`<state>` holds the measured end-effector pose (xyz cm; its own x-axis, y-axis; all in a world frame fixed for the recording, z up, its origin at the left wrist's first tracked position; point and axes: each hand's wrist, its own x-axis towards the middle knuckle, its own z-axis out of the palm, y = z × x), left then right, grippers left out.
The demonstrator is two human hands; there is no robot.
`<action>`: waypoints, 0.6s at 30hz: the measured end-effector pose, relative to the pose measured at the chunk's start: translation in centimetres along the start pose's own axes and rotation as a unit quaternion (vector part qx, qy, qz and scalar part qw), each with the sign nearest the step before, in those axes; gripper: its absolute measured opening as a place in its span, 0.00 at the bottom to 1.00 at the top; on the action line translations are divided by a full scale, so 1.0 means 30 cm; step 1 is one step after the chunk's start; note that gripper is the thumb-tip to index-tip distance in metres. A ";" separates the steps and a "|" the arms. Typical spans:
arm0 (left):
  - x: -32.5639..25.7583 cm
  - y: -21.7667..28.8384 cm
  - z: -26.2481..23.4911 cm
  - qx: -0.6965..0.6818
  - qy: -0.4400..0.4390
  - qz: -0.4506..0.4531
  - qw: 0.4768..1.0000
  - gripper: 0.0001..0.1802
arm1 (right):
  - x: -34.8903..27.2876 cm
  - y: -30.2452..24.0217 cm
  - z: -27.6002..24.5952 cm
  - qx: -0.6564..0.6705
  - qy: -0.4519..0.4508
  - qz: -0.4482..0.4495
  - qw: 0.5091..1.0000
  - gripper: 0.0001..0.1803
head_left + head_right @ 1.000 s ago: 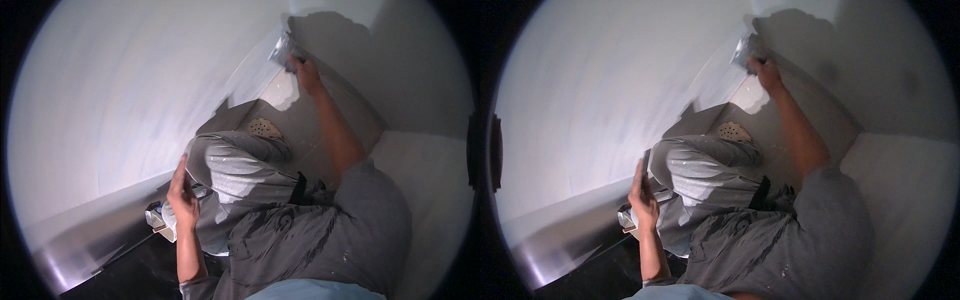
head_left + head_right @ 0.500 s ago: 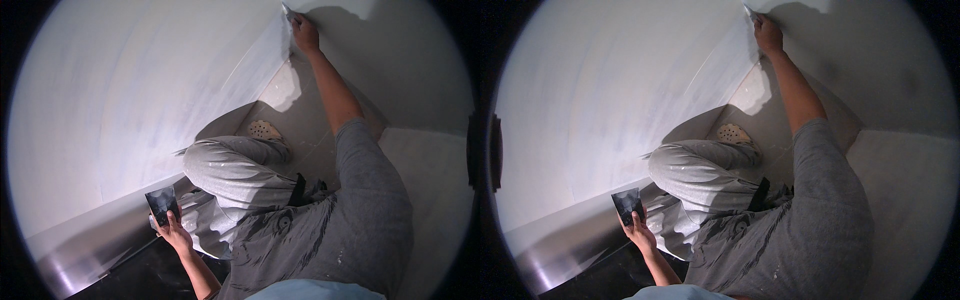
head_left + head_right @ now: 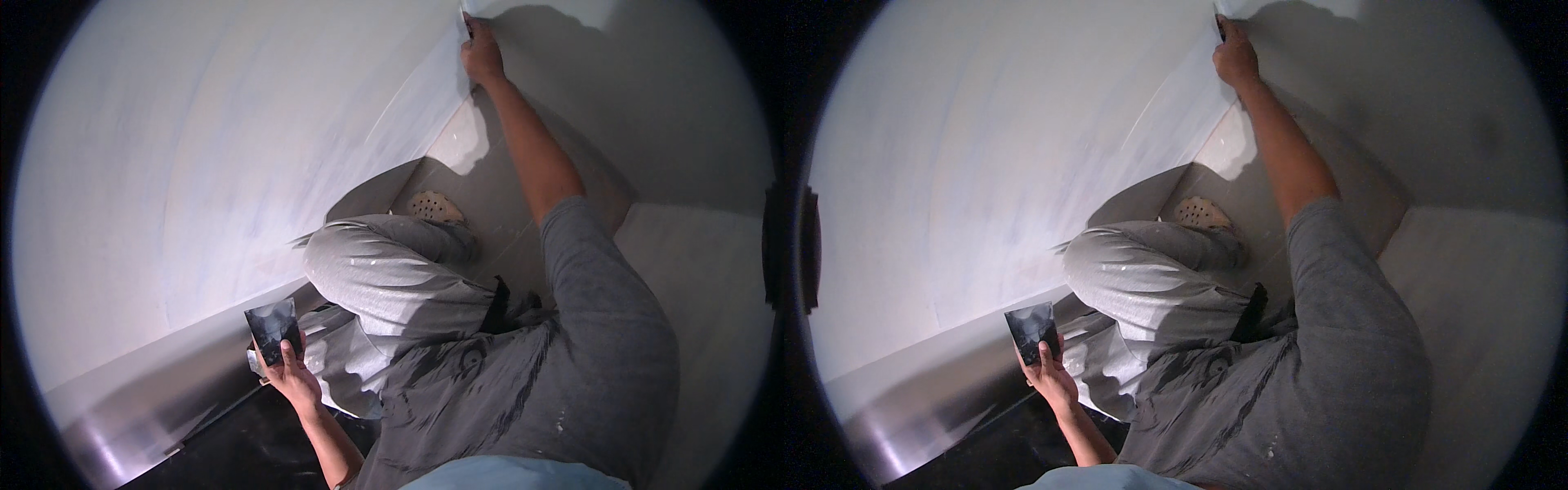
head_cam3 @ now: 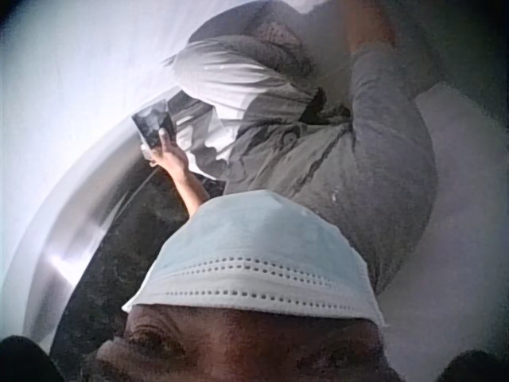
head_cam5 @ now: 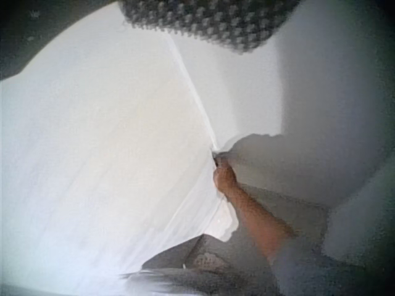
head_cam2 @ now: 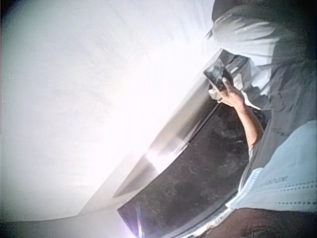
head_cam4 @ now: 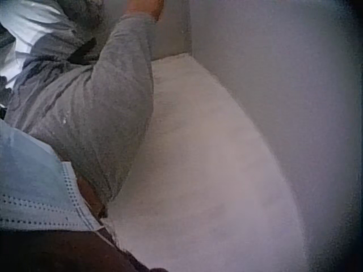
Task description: The person scoops plaster from a container using a trowel and applies it to a wall with a putty knife. They repeatedly transfer material between tools and smooth the surface on the wall.
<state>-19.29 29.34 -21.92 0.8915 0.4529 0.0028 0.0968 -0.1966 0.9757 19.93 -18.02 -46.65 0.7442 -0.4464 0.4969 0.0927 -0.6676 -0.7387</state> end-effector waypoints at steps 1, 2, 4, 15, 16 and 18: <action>0.000 -0.005 -0.006 -0.006 0.001 -0.005 1.000 0.30 | -0.025 -0.030 0.014 0.002 -0.017 0.009 1.000 0.33; 0.000 -0.005 -0.007 -0.009 0.000 -0.004 1.000 0.31 | -0.048 -0.061 0.028 0.003 -0.034 0.017 0.999 0.34; 0.005 0.001 0.007 -0.017 -0.003 -0.004 1.000 0.31 | -0.108 -0.117 0.058 0.020 -0.057 0.035 0.998 0.37; 0.004 0.044 0.129 -0.097 -0.014 -0.002 0.995 0.27 | -0.619 -0.615 0.038 0.104 -0.187 0.052 0.975 0.49; 0.007 0.045 0.154 -0.116 -0.004 -0.010 0.993 0.27 | -0.652 -0.651 0.025 0.129 -0.204 0.050 0.969 0.49; 0.037 0.042 0.228 -0.177 0.005 -0.065 0.982 0.22 | -0.754 -0.687 0.038 0.211 -0.227 0.037 0.950 0.48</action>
<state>-15.15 23.63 -22.19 0.8771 0.4633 -0.1269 0.0481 0.1782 0.9828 1.93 6.51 -43.18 0.9585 -0.1160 0.2605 0.2155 -0.3040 -0.9280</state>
